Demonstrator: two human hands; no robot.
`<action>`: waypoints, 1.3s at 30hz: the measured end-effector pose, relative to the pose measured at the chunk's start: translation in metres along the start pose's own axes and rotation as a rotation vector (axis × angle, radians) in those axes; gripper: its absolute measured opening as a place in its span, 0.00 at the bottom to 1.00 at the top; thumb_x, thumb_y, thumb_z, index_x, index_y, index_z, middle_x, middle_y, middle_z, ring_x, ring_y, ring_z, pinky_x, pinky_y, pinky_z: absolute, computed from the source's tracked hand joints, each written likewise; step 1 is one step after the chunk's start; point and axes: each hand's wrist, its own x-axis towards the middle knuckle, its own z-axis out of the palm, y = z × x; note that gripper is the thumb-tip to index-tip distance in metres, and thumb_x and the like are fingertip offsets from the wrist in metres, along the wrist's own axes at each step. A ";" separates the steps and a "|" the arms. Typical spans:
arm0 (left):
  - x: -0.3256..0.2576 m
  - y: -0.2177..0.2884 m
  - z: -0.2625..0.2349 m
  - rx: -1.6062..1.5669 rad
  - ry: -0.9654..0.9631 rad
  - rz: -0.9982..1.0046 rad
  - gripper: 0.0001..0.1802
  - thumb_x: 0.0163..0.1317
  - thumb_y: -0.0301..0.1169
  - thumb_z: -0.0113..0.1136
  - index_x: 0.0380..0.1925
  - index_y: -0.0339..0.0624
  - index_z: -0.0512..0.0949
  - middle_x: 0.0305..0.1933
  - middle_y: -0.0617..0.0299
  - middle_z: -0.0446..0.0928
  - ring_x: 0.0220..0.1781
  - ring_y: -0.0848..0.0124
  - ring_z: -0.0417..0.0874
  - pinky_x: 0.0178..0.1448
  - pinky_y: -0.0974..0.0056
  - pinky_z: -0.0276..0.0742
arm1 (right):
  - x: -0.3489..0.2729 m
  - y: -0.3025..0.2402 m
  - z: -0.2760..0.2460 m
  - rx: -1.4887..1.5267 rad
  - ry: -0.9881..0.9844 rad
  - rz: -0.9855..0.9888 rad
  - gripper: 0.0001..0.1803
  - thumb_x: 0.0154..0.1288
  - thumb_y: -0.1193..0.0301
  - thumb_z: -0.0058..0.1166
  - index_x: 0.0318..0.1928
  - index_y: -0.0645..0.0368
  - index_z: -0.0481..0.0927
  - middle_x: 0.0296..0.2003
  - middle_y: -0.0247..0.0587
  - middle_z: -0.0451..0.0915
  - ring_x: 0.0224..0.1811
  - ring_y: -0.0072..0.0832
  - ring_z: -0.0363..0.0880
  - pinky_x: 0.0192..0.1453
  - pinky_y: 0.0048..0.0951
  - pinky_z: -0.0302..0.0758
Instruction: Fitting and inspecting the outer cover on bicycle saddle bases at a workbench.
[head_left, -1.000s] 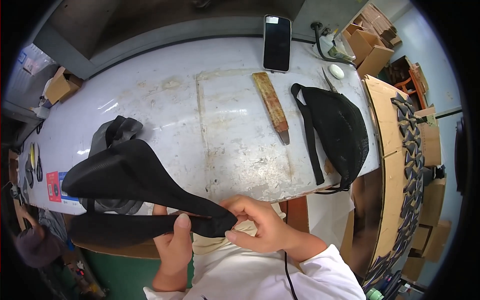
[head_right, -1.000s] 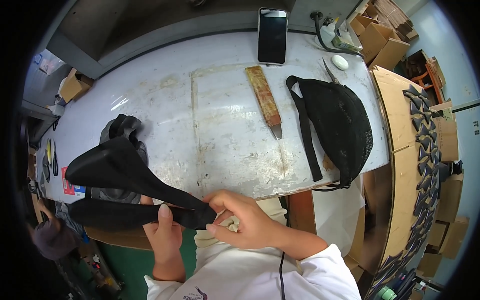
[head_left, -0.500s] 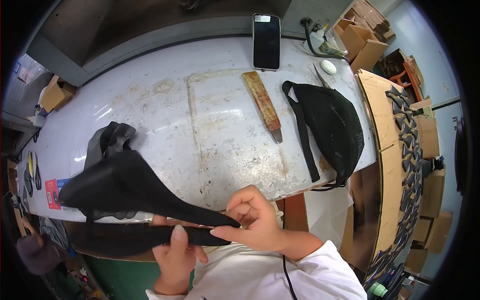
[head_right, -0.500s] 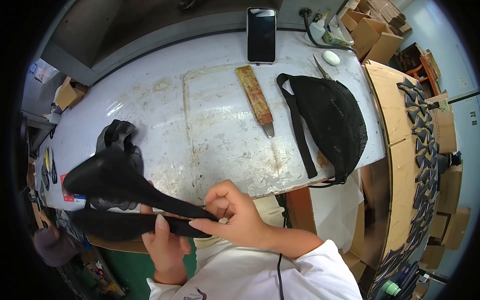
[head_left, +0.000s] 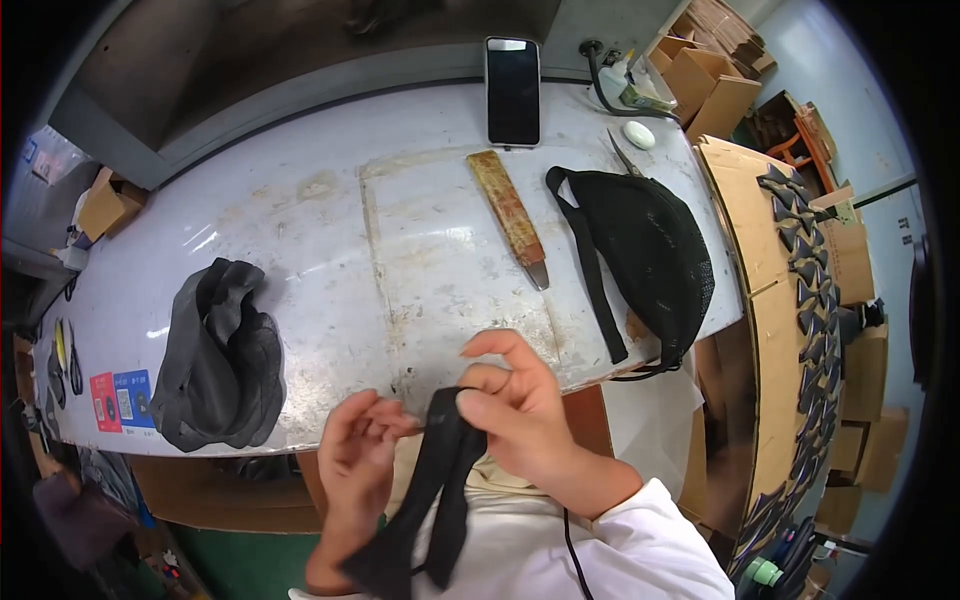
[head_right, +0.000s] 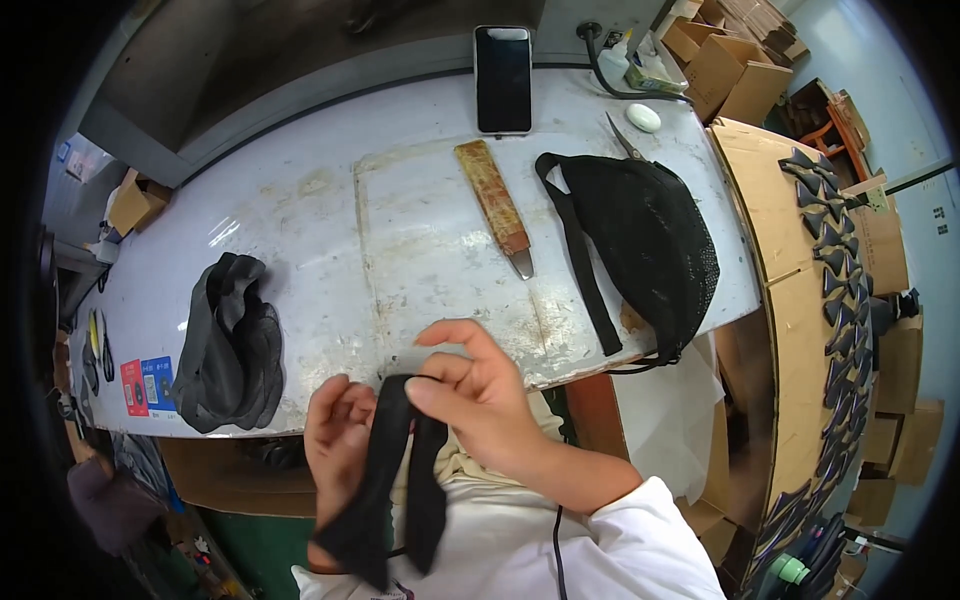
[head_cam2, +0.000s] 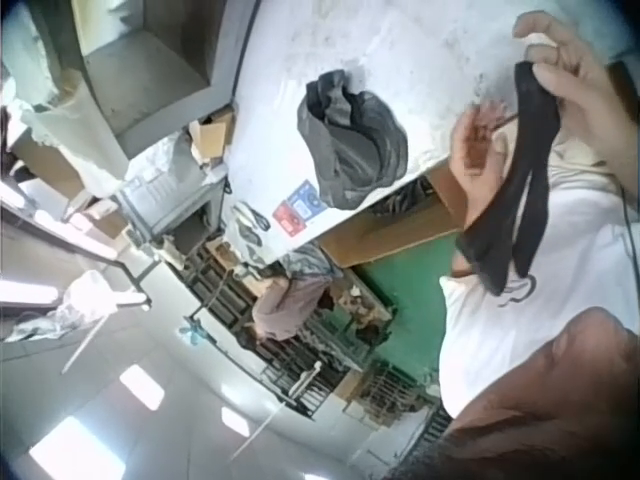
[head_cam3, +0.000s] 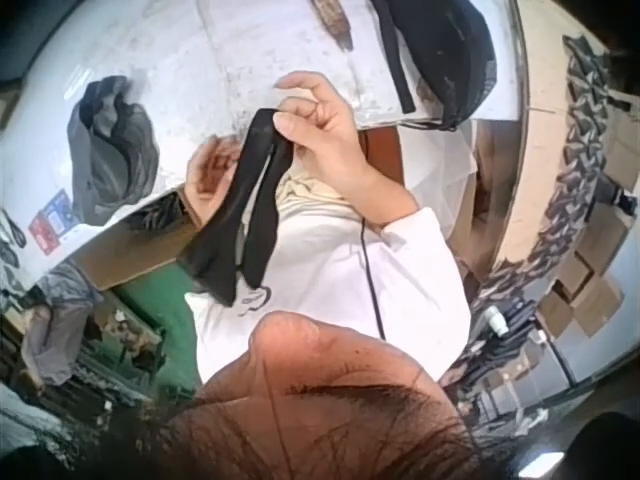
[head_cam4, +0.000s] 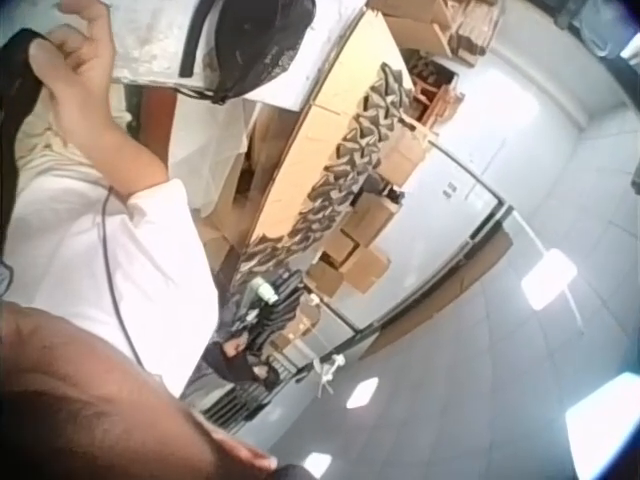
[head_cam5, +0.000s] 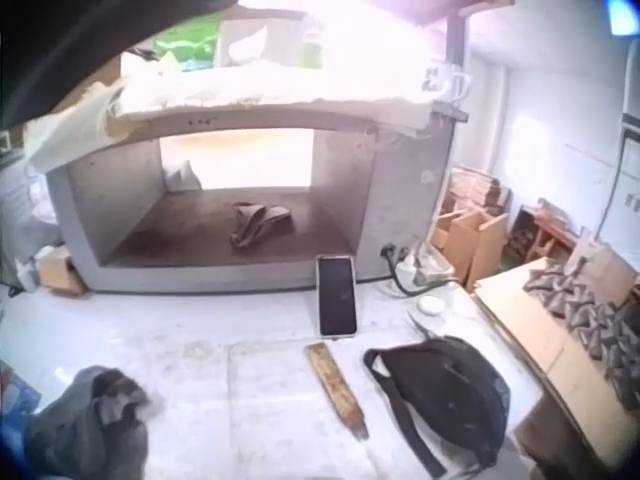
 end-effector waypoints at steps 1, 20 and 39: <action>0.007 0.004 -0.012 -0.092 -0.206 -0.111 0.17 0.70 0.34 0.53 0.51 0.30 0.73 0.48 0.51 0.78 0.49 0.63 0.79 0.55 0.59 0.74 | 0.001 0.000 0.001 -0.060 -0.024 0.045 0.23 0.68 0.82 0.56 0.59 0.61 0.64 0.36 0.37 0.81 0.34 0.17 0.79 0.37 0.19 0.75; 0.013 0.012 -0.003 0.433 -0.297 0.040 0.23 0.70 0.49 0.55 0.34 0.36 0.69 0.27 0.58 0.74 0.25 0.70 0.77 0.29 0.67 0.75 | 0.004 0.001 0.018 -0.160 -0.060 0.197 0.17 0.70 0.79 0.55 0.53 0.60 0.65 0.33 0.38 0.82 0.30 0.17 0.79 0.32 0.20 0.75; 0.014 0.022 0.010 0.249 -0.165 -0.242 0.08 0.70 0.29 0.58 0.37 0.33 0.77 0.28 0.63 0.79 0.28 0.79 0.78 0.31 0.73 0.74 | 0.000 -0.002 0.005 -0.854 -0.211 -0.134 0.14 0.72 0.70 0.54 0.27 0.62 0.74 0.19 0.33 0.74 0.19 0.20 0.68 0.23 0.27 0.64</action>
